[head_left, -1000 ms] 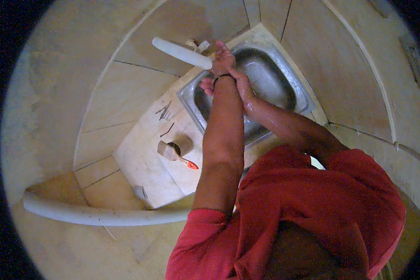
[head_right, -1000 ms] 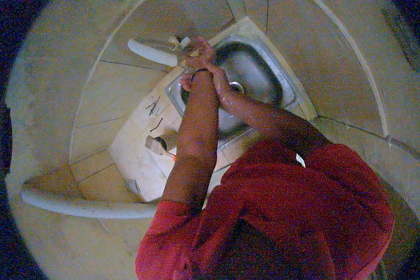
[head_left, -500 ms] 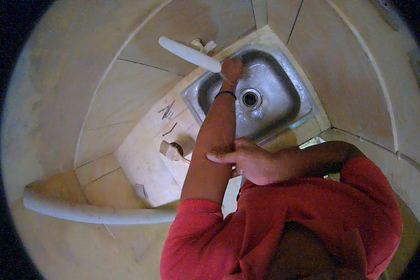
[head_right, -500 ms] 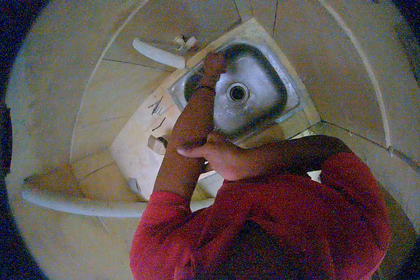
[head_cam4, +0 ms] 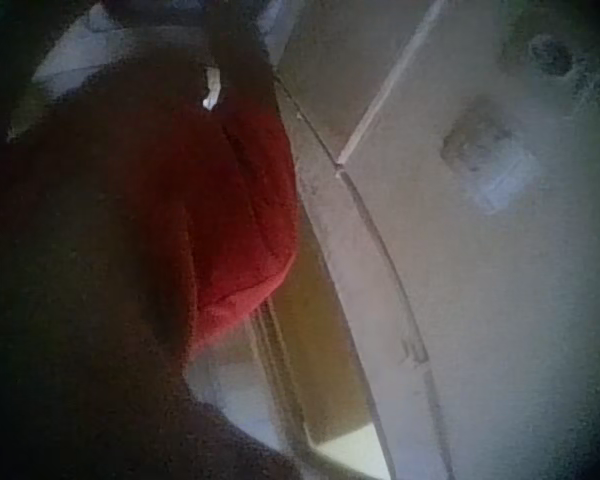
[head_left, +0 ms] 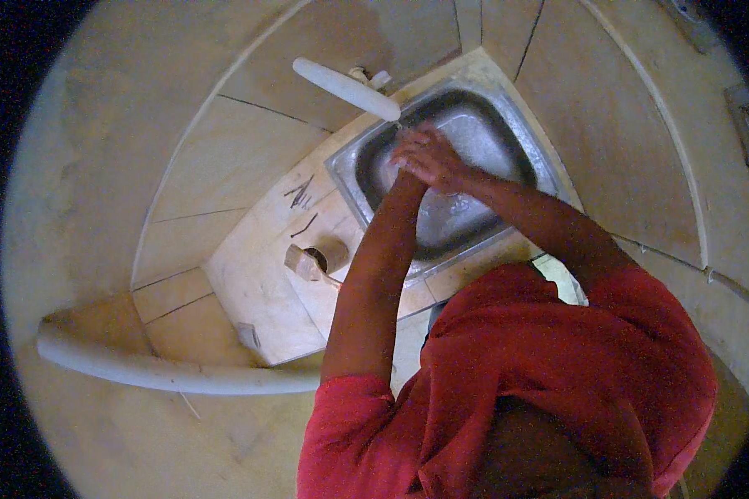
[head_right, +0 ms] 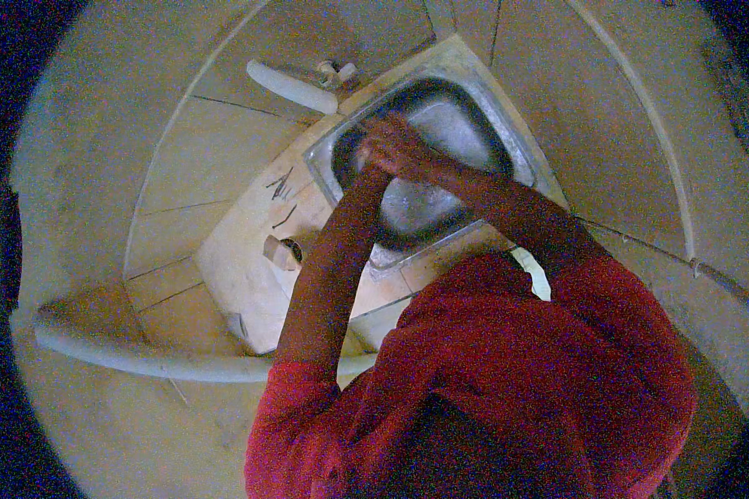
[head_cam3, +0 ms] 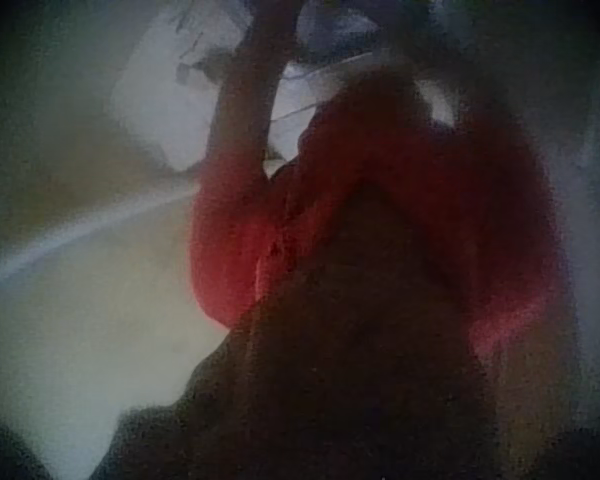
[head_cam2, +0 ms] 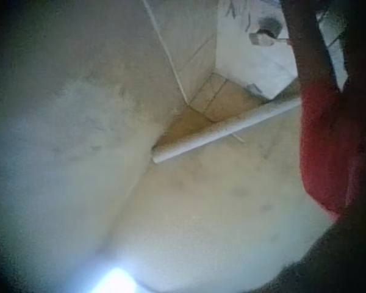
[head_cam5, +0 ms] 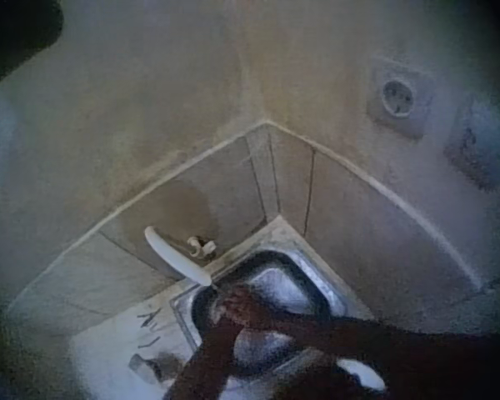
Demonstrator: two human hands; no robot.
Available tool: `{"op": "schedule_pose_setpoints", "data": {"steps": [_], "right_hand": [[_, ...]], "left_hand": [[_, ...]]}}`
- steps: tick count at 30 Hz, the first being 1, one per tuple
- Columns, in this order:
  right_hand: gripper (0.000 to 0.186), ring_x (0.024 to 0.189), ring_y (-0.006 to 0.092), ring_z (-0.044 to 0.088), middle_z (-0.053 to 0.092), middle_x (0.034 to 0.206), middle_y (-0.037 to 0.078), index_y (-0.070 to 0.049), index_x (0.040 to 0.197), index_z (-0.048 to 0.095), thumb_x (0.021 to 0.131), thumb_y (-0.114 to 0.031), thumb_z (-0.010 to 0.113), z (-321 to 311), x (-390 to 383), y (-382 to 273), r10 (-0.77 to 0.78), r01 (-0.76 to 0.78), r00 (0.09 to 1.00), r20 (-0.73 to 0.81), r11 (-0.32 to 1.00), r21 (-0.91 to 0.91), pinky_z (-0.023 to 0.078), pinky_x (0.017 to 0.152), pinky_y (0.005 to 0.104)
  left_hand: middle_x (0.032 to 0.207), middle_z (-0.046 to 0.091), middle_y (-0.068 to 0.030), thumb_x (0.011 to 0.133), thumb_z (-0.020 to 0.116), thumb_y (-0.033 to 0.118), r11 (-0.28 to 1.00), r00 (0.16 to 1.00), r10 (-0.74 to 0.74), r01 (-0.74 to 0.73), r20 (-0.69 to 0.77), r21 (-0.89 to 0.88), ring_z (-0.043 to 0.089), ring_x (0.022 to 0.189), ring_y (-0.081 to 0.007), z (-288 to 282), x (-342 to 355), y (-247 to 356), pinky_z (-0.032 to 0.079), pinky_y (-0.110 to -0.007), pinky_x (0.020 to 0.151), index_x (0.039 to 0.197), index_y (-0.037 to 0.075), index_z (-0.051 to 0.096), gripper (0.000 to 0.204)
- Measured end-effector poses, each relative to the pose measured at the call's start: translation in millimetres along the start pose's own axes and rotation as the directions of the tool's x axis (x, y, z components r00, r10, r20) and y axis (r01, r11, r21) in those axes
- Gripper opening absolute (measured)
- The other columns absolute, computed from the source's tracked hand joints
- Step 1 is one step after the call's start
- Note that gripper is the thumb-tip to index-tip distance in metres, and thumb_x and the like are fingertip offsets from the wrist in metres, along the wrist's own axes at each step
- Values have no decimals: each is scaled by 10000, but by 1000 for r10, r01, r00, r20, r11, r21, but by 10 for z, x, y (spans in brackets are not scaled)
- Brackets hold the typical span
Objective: The person walks to a sink, washes a paintbrush, and returns to a room with paint supplies. They sit on the floor and stir paint in a bucket using a stick, then pour some paint into a smaller container.
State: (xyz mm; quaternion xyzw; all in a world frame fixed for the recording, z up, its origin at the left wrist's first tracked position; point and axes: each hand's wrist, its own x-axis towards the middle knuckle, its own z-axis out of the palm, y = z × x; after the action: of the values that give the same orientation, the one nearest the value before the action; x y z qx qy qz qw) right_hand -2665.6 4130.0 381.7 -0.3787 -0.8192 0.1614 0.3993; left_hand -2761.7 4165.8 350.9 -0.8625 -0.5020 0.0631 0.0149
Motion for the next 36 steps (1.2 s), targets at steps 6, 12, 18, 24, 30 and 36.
{"op": "schedule_pose_setpoints", "data": {"steps": [6, 12, 18, 24, 30, 36], "right_hand": [[301, 1404, 398, 415, 533, 1487, 78, -247, 1227, 706, 964, -262, 560, 411, 64, 1224, 324, -289, 936, 140, 931, -223, 272, 1173, 600], [540, 1496, 453, 230, 384, 1593, 119, -286, 1436, 539, 961, -538, 490, 878, 115, -121, 299, -326, 945, -130, 859, -395, 61, 1177, 737], [592, 1523, 451, 156, 271, 1646, 132, -329, 1522, 422, 964, -515, 490, 329, 348, -333, 556, -460, 826, 88, 757, -465, 93, 1176, 731], [653, 1494, 447, 237, 403, 1560, 181, -219, 1494, 473, 954, -584, 519, 647, 146, 93, 565, -534, 819, -96, 692, -485, 141, 1195, 687], [699, 1462, 499, 259, 379, 1572, 186, -228, 1498, 477, 938, -646, 489, 608, 330, -244, 555, -510, 824, -114, 640, -574, 177, 1187, 671], [815, 1525, 455, 147, 280, 1646, 144, -258, 1488, 516, 900, -798, 352, 6, 559, -106, 728, -651, 612, 309, 686, -326, 162, 1229, 579]], "left_hand": [[1498, 489, -102, 969, 526, 304, 994, 986, 104, -107, 126, 17, 401, 1427, -327, -91, 57, 232, 218, -621, 1180, 1468, 170, 488, 517], [1668, 247, -82, 995, 481, 325, 983, 968, -31, 75, -248, 170, 214, 1521, -389, -177, -326, -82, 110, -644, 1207, 1580, 220, 332, 612], [1678, 215, -85, 1000, 470, 341, 990, 952, -62, 96, -299, 100, 184, 1526, -412, -215, -373, 65, 87, -657, 1205, 1589, 254, 308, 617], [1686, 186, -89, 1004, 459, 361, 950, 891, -175, 40, -418, -311, 153, 1529, -438, -242, -255, 343, 62, -680, 1197, 1593, 292, 291, 616], [1675, 217, -97, 1014, 440, 354, 964, 911, -137, 214, -388, 161, 156, 1525, -435, 40, -464, 110, 80, -705, 1186, 1569, 275, 333, 571], [1667, 235, -120, 1011, 437, 334, 975, 991, -46, 71, -122, 212, 168, 1524, -427, -760, -442, 306, 96, -688, 1197, 1571, 249, 335, 576]]}}
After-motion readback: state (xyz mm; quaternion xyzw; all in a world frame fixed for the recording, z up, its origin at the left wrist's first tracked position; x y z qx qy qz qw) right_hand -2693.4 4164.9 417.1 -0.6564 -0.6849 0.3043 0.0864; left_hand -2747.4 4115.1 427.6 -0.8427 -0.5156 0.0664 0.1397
